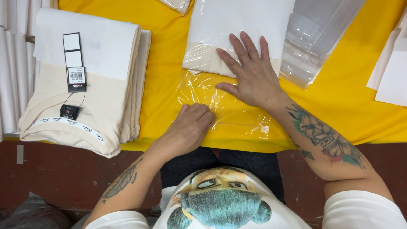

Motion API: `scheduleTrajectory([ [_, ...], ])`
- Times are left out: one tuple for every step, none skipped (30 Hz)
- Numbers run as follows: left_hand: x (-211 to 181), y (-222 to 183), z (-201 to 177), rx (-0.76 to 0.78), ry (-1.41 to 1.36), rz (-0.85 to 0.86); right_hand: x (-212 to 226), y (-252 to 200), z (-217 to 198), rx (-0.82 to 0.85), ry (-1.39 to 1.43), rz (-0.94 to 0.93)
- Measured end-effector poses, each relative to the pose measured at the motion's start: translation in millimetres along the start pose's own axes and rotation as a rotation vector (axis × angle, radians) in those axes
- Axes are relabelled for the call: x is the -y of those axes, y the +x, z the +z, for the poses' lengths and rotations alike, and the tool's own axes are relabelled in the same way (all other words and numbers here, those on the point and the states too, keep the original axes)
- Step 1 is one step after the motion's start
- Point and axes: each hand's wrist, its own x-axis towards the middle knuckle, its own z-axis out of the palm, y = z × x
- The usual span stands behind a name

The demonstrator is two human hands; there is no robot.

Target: The person is bagging folded t-shirts into clear plastic bags, ensuring they are neatly placed and then sealing the bags.

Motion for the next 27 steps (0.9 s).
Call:
scheduleTrajectory([
  [-3,-4,-2,-0.003,0.001,-0.001,0,0,0,0.000,-0.002,-0.002],
  [-6,-8,-4,0.026,-0.054,0.005,-1,1,0,-0.014,0.010,-0.006],
  [-10,-13,-6,0.057,-0.110,0.008,0,0,0,-0.026,0.024,-0.009],
  [-14,-24,-10,0.056,-0.110,0.006,1,0,0,-0.024,0.025,-0.012],
  [-18,-34,-14,0.139,-0.231,-0.025,1,1,0,-0.008,0.022,0.001],
  [-21,-43,-19,0.222,-0.353,-0.054,1,1,-1,0.009,0.019,0.014],
  [-20,-60,-24,0.219,-0.351,-0.058,1,1,-1,0.009,0.019,0.009],
  [-19,-77,-30,0.376,-0.443,-0.161,1,1,-1,0.012,0.023,0.013],
  [-19,-95,-36,0.534,-0.531,-0.266,2,2,-1,0.013,0.029,0.014],
  [-15,-113,-32,0.530,-0.529,-0.272,3,4,-3,0.011,0.032,0.007],
  [-12,-132,-28,0.567,-0.481,-0.462,4,5,-5,0.064,0.021,0.039],
  [-9,-150,-24,0.600,-0.430,-0.652,6,6,-7,0.116,0.010,0.072],
  [6,-182,0,0.595,-0.430,-0.657,-4,4,-7,0.116,0.010,0.065],
  [20,-213,24,0.506,0.016,-0.693,-14,3,-6,0.069,0.207,0.029],
  [35,-242,48,0.396,0.458,-0.698,-26,1,-6,0.020,0.399,-0.006],
  [32,-250,50,0.391,0.458,-0.702,-28,-9,-15,0.020,0.397,-0.011],
  [31,-256,52,0.272,0.281,-0.742,-32,-21,-25,-0.075,0.459,-0.049],
  [31,-262,54,0.152,0.103,-0.775,-37,-32,-34,-0.171,0.520,-0.088],
  [24,-251,45,0.151,0.095,-0.772,-34,-45,-42,-0.165,0.515,-0.085],
  [17,-240,35,0.445,-0.046,-1.023,-31,-58,-49,-0.121,0.482,-0.040],
  [10,-230,26,0.744,-0.189,-1.266,-28,-71,-57,-0.077,0.449,0.005],
  [8,-227,25,0.746,-0.195,-1.262,-25,-76,-58,-0.072,0.445,0.007],
  [6,-225,22,0.769,-0.169,-1.192,-20,-83,-59,-0.031,0.381,-0.066],
  [4,-223,19,0.791,-0.144,-1.122,-16,-89,-60,0.011,0.316,-0.140],
  [-5,-207,3,0.795,-0.145,-1.116,-16,-95,-53,0.013,0.315,-0.134],
  [-14,-190,-12,0.748,-0.213,-1.016,-15,-101,-46,-0.003,0.208,-0.192],
  [-23,-174,-28,0.694,-0.273,-0.918,-16,-105,-40,-0.023,0.100,-0.253],
])
